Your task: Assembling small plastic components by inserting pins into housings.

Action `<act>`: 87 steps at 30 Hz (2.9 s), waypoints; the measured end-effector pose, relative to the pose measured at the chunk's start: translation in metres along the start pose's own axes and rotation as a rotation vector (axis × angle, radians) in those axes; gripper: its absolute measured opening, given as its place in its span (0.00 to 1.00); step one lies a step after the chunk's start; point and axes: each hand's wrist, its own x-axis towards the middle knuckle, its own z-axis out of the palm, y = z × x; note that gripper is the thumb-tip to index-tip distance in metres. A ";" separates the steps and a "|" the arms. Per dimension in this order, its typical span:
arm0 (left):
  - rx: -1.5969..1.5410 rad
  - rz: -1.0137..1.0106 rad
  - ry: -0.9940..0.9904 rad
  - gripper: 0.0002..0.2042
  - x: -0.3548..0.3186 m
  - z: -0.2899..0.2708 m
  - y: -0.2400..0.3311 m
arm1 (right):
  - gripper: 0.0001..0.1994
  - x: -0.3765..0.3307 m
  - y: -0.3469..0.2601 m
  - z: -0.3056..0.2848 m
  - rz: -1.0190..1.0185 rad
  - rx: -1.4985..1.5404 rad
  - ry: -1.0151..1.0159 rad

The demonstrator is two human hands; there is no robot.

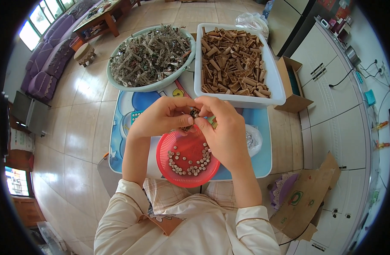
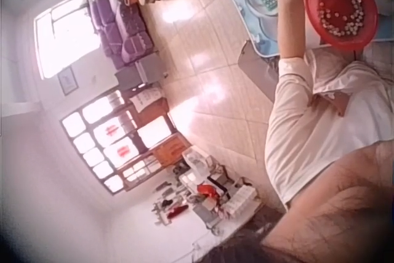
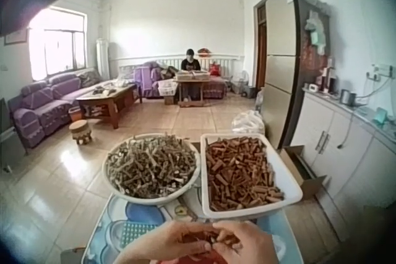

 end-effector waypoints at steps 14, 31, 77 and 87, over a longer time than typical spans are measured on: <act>0.049 -0.140 -0.072 0.13 0.008 0.003 -0.005 | 0.17 0.017 -0.002 -0.015 0.311 -0.018 -0.236; -0.061 0.014 0.447 0.12 -0.020 -0.055 0.011 | 0.18 -0.154 0.030 0.013 0.117 -0.239 -0.647; -0.085 -0.045 0.019 0.12 0.003 -0.016 0.003 | 0.07 -0.059 0.055 0.050 0.129 -0.147 -0.018; -0.119 0.004 -0.089 0.13 0.000 -0.001 -0.001 | 0.11 -0.020 0.013 0.022 -0.342 -0.168 0.474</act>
